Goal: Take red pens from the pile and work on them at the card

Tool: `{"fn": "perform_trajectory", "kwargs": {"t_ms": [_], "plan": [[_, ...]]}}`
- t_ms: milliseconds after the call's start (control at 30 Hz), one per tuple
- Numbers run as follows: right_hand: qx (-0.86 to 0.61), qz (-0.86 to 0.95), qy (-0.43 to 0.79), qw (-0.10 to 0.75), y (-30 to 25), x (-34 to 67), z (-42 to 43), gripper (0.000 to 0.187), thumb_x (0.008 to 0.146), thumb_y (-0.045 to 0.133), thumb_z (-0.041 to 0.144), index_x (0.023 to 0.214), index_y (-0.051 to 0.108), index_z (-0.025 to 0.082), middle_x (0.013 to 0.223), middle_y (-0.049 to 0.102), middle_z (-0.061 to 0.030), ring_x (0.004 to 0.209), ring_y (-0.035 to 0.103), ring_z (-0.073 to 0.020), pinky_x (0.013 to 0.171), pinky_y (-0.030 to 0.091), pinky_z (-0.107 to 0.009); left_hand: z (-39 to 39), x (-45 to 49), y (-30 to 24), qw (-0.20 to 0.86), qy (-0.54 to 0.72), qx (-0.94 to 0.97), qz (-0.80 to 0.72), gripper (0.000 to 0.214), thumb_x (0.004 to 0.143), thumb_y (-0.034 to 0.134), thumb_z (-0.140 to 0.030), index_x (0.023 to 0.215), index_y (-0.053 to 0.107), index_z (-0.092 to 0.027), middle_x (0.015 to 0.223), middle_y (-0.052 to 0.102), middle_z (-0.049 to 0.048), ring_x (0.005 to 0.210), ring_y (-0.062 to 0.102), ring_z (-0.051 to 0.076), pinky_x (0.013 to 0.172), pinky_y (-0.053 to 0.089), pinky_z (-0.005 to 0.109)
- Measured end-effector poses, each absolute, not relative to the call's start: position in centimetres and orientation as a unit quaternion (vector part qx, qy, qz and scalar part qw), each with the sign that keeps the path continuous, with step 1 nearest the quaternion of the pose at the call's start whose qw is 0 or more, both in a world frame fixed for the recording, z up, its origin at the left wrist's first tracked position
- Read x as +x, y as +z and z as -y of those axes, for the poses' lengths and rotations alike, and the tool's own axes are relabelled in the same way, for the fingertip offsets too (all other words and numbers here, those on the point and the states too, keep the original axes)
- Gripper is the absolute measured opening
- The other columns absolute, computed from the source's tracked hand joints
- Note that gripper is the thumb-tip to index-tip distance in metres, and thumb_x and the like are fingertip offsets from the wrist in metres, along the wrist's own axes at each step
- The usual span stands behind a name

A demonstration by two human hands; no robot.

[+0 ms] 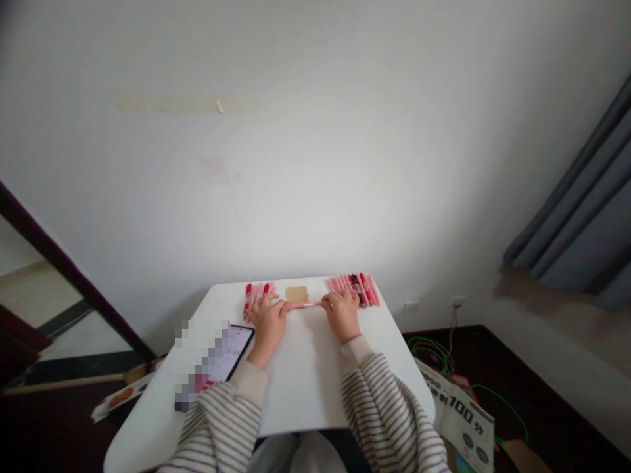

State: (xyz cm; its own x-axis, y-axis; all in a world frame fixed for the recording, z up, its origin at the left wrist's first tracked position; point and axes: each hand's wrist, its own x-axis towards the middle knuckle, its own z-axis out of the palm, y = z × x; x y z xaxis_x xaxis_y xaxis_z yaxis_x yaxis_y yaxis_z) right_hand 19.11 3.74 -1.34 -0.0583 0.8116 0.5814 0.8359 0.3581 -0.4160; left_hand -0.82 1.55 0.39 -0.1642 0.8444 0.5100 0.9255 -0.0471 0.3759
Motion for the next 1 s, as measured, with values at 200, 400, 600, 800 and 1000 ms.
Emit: {"fn": "perform_trajectory", "kwargs": {"t_ms": [200,400,600,800,1000], "plan": [[-0.554,0.729,-0.023,0.401,-1.88,19.33,-3.96,0.029,0.087,0.063,0.036,0.113,0.064,0.024,0.115,0.065,-0.0077,0.112,0.047,-0.0264,0.099,0.032,-0.044,-1.57,-0.84,0.51,0.051,-0.328,-0.64,0.693,0.022,0.086,0.055,-0.037,0.085,0.076,-0.029,0.121,0.062,0.0055,0.117,0.047,0.031,0.103,0.029,0.056],[-0.591,0.728,-0.009,0.348,-1.53,19.3,-3.89,0.025,0.095,0.05,0.037,0.085,0.069,0.024,0.095,0.069,-0.0041,0.109,0.049,-0.0252,0.108,0.017,-0.055,-1.46,-0.7,0.67,0.052,-0.33,-0.645,0.687,0.019,0.085,0.058,-0.035,0.085,0.076,-0.029,0.119,0.062,0.0048,0.117,0.047,0.029,0.104,0.029,0.054],[-0.571,0.723,0.015,0.389,-1.62,19.24,-3.87,0.023,0.088,0.061,0.04,0.104,0.065,0.024,0.104,0.069,-0.0064,0.111,0.05,-0.0257,0.107,0.021,-0.054,-1.51,-0.81,0.55,0.061,-0.328,-0.644,0.689,0.019,0.085,0.057,-0.036,0.085,0.076,-0.03,0.12,0.062,0.0054,0.118,0.047,0.03,0.103,0.029,0.055],[-0.58,0.735,-0.006,0.351,-1.53,19.15,-3.66,0.022,0.096,0.048,0.038,0.091,0.066,0.026,0.102,0.067,-0.0039,0.11,0.047,-0.0256,0.107,0.018,-0.056,-1.53,-0.74,0.48,0.069,-0.332,-0.644,0.686,0.02,0.085,0.058,-0.039,0.085,0.076,-0.03,0.119,0.062,0.0045,0.118,0.047,0.029,0.105,0.027,0.053],[-0.558,0.74,0.007,0.375,-1.54,19.18,-3.82,0.014,0.091,0.056,0.036,0.095,0.063,0.024,0.103,0.067,-0.0051,0.11,0.048,-0.0249,0.107,0.023,-0.052,-1.5,-0.8,0.64,0.048,-0.326,-0.639,0.695,0.019,0.085,0.057,-0.036,0.086,0.075,-0.03,0.12,0.062,0.0051,0.116,0.048,0.03,0.101,0.03,0.055]]}}
